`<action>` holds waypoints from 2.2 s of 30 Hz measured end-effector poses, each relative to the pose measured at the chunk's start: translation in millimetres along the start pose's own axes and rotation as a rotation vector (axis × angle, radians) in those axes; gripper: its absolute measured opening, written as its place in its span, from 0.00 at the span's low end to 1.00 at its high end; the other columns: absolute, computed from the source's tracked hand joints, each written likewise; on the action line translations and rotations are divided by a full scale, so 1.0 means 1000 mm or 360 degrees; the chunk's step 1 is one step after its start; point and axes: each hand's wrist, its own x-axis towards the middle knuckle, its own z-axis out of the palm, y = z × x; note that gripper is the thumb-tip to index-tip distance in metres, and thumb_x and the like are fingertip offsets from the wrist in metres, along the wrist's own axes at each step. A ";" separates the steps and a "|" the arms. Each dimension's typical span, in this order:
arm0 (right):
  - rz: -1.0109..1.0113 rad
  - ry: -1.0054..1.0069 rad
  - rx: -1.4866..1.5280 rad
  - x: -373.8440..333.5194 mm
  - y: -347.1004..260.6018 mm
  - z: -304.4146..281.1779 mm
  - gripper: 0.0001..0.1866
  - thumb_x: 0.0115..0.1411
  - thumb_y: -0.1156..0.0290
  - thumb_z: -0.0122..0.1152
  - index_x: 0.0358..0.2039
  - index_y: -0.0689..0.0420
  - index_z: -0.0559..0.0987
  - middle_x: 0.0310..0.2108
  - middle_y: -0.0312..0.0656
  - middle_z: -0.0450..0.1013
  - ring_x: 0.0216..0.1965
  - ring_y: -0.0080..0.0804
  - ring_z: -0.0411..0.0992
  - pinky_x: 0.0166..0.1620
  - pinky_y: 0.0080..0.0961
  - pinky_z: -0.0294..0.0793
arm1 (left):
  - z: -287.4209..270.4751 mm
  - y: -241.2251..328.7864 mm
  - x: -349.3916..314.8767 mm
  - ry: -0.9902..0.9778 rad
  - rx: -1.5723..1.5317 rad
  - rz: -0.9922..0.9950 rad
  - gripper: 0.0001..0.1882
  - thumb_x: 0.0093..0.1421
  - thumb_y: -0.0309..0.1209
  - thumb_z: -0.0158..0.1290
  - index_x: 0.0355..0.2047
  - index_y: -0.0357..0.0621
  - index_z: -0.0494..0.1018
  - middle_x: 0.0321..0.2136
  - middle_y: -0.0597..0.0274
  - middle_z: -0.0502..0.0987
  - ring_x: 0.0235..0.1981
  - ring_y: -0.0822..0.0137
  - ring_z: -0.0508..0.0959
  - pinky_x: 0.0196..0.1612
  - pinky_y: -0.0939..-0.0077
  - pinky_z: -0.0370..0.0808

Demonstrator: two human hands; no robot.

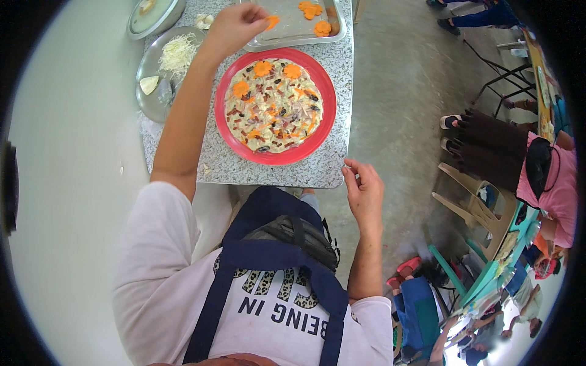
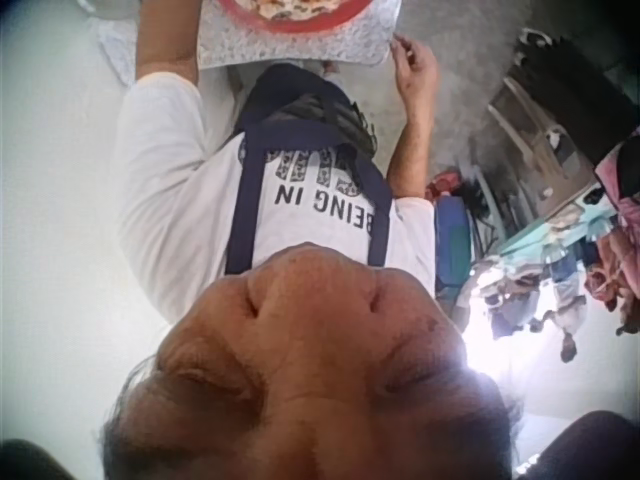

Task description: The person spreads a white sauce over a pizza base using a spoon, then adds shredded cheese and sliced carrots by hand. The person arranges the toppings evenly across the surface of the pizza.

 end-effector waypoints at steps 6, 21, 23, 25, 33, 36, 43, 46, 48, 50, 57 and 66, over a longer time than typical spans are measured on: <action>-0.0090 -0.0149 -0.0025 0.011 -0.026 0.006 0.09 0.57 0.73 0.61 0.39 0.58 0.80 0.27 0.42 0.73 0.24 0.29 0.70 0.29 0.25 0.70 | -0.034 -0.023 -0.142 0.0013 -0.0420 -0.0564 0.11 0.54 0.31 0.60 0.32 0.34 0.78 0.24 0.65 0.79 0.26 0.79 0.74 0.31 0.81 0.72; -0.0297 -0.0291 0.0000 0.010 -0.036 0.035 0.09 0.56 0.73 0.63 0.39 0.60 0.80 0.26 0.45 0.74 0.26 0.35 0.73 0.31 0.28 0.71 | 0.018 -0.024 -0.202 0.0075 -0.0474 -0.0786 0.09 0.55 0.27 0.56 0.33 0.34 0.78 0.25 0.57 0.80 0.25 0.72 0.78 0.30 0.77 0.74; -0.0290 -0.0294 -0.0008 0.009 -0.035 0.035 0.09 0.56 0.73 0.63 0.39 0.60 0.80 0.26 0.45 0.73 0.26 0.35 0.73 0.31 0.28 0.71 | 0.018 -0.024 -0.201 0.0084 -0.0324 -0.0796 0.09 0.55 0.28 0.56 0.33 0.35 0.78 0.25 0.55 0.80 0.25 0.67 0.79 0.31 0.74 0.74; -0.0279 -0.0297 -0.0005 0.008 -0.035 0.034 0.09 0.56 0.73 0.63 0.39 0.60 0.80 0.26 0.45 0.73 0.26 0.35 0.73 0.31 0.28 0.71 | 0.019 -0.025 -0.200 0.0105 -0.0156 -0.0757 0.09 0.54 0.29 0.56 0.33 0.37 0.78 0.26 0.53 0.79 0.27 0.62 0.80 0.33 0.70 0.75; -0.0277 -0.0278 0.0004 0.005 -0.034 0.034 0.09 0.56 0.73 0.63 0.39 0.59 0.80 0.27 0.44 0.74 0.26 0.33 0.73 0.31 0.27 0.71 | 0.021 -0.028 -0.198 0.0118 0.0259 -0.0620 0.08 0.53 0.31 0.56 0.31 0.40 0.77 0.30 0.53 0.77 0.32 0.54 0.78 0.36 0.62 0.74; -0.0258 -0.0289 -0.0010 0.006 -0.032 0.034 0.09 0.56 0.73 0.63 0.39 0.59 0.80 0.27 0.44 0.74 0.26 0.33 0.73 0.31 0.27 0.72 | 0.021 -0.025 -0.198 0.0104 0.0327 -0.0660 0.08 0.54 0.32 0.56 0.31 0.41 0.77 0.30 0.53 0.77 0.33 0.54 0.78 0.36 0.61 0.74; -0.0264 -0.0283 -0.0024 0.006 -0.034 0.034 0.09 0.56 0.73 0.63 0.39 0.59 0.80 0.27 0.44 0.74 0.26 0.34 0.73 0.30 0.27 0.72 | 0.022 -0.024 -0.196 0.0115 0.0447 -0.0677 0.08 0.53 0.32 0.56 0.30 0.42 0.76 0.31 0.54 0.77 0.32 0.54 0.78 0.36 0.61 0.75; -0.0261 -0.0292 -0.0031 0.007 -0.034 0.034 0.09 0.56 0.73 0.63 0.38 0.59 0.80 0.27 0.44 0.74 0.25 0.34 0.73 0.30 0.28 0.72 | 0.021 -0.023 -0.196 0.0125 0.0466 -0.0690 0.08 0.53 0.33 0.56 0.30 0.42 0.76 0.31 0.54 0.77 0.32 0.53 0.78 0.36 0.61 0.75; -0.0271 -0.0292 -0.0025 0.009 -0.033 0.035 0.09 0.56 0.73 0.63 0.38 0.59 0.80 0.27 0.45 0.74 0.25 0.34 0.73 0.30 0.28 0.71 | 0.020 -0.022 -0.196 0.0131 0.0486 -0.0677 0.08 0.53 0.33 0.56 0.30 0.42 0.76 0.31 0.54 0.77 0.32 0.53 0.78 0.36 0.61 0.75; -0.0293 -0.0284 -0.0021 0.014 -0.035 0.034 0.09 0.56 0.73 0.63 0.38 0.59 0.80 0.27 0.45 0.74 0.25 0.34 0.72 0.30 0.28 0.71 | 0.020 -0.022 -0.198 0.0120 0.0517 -0.0664 0.08 0.53 0.33 0.56 0.30 0.42 0.76 0.31 0.54 0.77 0.32 0.52 0.78 0.35 0.60 0.75; -0.0463 -0.0129 -0.0162 0.072 -0.069 0.015 0.09 0.56 0.72 0.62 0.38 0.59 0.80 0.28 0.44 0.75 0.24 0.33 0.72 0.31 0.27 0.72 | 0.018 -0.024 -0.196 0.0218 0.0480 -0.0615 0.08 0.55 0.33 0.55 0.31 0.42 0.76 0.30 0.52 0.77 0.32 0.52 0.78 0.35 0.60 0.74; -0.0531 -0.0201 -0.0054 0.088 -0.103 0.033 0.10 0.56 0.71 0.62 0.39 0.59 0.80 0.29 0.45 0.75 0.26 0.34 0.73 0.32 0.28 0.71 | 0.009 -0.029 -0.154 0.0167 0.0377 -0.0490 0.09 0.54 0.34 0.55 0.34 0.46 0.78 0.31 0.54 0.76 0.33 0.53 0.78 0.36 0.60 0.74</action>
